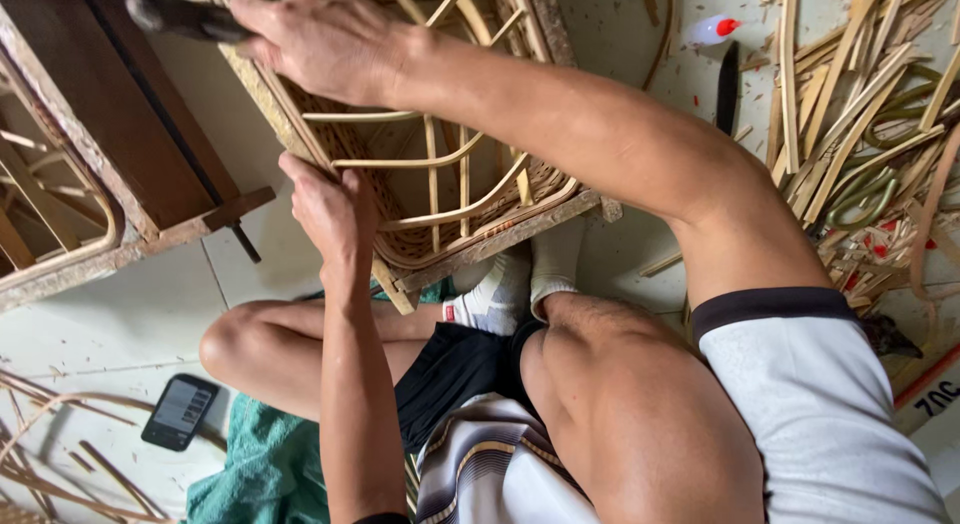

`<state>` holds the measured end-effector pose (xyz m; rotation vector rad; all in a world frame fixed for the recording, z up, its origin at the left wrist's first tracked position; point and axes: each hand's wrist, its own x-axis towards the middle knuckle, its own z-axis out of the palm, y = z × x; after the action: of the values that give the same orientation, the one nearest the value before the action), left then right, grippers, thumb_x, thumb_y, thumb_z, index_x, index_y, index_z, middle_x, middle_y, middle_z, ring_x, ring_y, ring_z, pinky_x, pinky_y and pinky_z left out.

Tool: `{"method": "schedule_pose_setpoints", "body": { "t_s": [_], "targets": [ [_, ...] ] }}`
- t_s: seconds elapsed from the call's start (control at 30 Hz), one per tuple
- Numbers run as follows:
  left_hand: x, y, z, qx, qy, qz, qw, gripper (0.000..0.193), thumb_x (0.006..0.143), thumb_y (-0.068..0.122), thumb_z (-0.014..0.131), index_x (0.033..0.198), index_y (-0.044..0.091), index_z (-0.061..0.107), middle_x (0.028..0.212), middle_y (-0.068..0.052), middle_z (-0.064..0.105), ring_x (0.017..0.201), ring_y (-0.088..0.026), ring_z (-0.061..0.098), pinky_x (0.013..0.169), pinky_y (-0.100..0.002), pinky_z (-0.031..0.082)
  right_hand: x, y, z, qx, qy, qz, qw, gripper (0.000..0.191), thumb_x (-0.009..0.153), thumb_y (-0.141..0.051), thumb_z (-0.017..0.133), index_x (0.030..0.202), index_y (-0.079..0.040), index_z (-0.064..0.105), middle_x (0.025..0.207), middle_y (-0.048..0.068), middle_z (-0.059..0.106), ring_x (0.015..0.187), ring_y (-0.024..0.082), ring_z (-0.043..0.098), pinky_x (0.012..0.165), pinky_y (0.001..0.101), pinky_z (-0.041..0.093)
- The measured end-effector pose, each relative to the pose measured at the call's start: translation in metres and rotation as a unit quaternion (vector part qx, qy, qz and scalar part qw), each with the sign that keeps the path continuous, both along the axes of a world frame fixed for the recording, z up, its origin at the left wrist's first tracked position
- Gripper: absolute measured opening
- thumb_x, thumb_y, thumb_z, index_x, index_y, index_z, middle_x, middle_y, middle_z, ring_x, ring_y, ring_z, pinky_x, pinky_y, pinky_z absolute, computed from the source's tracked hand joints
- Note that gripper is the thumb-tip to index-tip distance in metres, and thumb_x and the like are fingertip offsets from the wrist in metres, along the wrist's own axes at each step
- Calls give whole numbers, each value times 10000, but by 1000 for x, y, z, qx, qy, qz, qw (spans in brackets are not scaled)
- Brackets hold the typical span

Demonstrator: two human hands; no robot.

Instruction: The person inserts thin bamboo strips into a wooden mold, taps them into place with a hammer, trims excess with pliers, and applies glue along the basket's edge. The person works on one basket at a time, securing the strips and reinforcing the frame.

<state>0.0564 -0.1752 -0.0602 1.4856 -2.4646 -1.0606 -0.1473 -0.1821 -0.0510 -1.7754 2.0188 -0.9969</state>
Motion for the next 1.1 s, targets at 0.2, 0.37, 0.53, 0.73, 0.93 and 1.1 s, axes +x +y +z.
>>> {"method": "schedule_pose_setpoints", "body": {
  "t_s": [0.2,0.37,0.53,0.73,0.93,1.1],
  "targets": [
    [8,8,7,34,66,9,997,573,917,118,642,1394,-5,350,1037,-325,702,930,-481,701,843,-537,544,-19,68,27,23,-173,-51,983,223,1128,-214,523,1055,-32,628,617,-27,509,407,66,429,342,250,381],
    [19,24,13,22,155,2,988,683,969,171,669,1531,43,302,1214,-345,672,1094,-488,686,934,-523,541,-98,169,50,-49,-103,-179,977,411,1220,-229,429,878,-45,561,586,18,422,453,94,404,415,249,329],
    [19,22,14,55,102,26,993,645,965,171,616,1524,82,308,1164,-337,692,1043,-498,697,888,-532,544,-126,213,58,-49,-127,-199,971,368,1222,-190,361,941,-43,547,672,5,487,549,55,566,423,204,481],
    [21,20,18,52,103,-6,993,672,951,99,599,1531,55,263,1156,-374,668,1041,-556,661,884,-565,532,-131,173,56,43,-44,-189,980,306,1175,-229,433,1120,-12,642,605,31,533,403,132,442,335,263,368],
    [19,15,21,82,82,-15,993,679,957,97,579,1527,64,211,1133,-375,666,986,-535,685,866,-544,566,-152,157,54,-48,56,-126,989,245,1182,-167,518,1214,37,651,973,138,693,861,248,653,800,413,555],
    [17,13,26,86,67,-20,994,703,950,77,586,1528,61,186,1109,-367,673,980,-531,686,875,-552,559,-151,151,40,-62,33,-154,986,250,1198,-193,487,1193,1,645,991,127,693,874,241,661,839,391,582]
  ]
}}
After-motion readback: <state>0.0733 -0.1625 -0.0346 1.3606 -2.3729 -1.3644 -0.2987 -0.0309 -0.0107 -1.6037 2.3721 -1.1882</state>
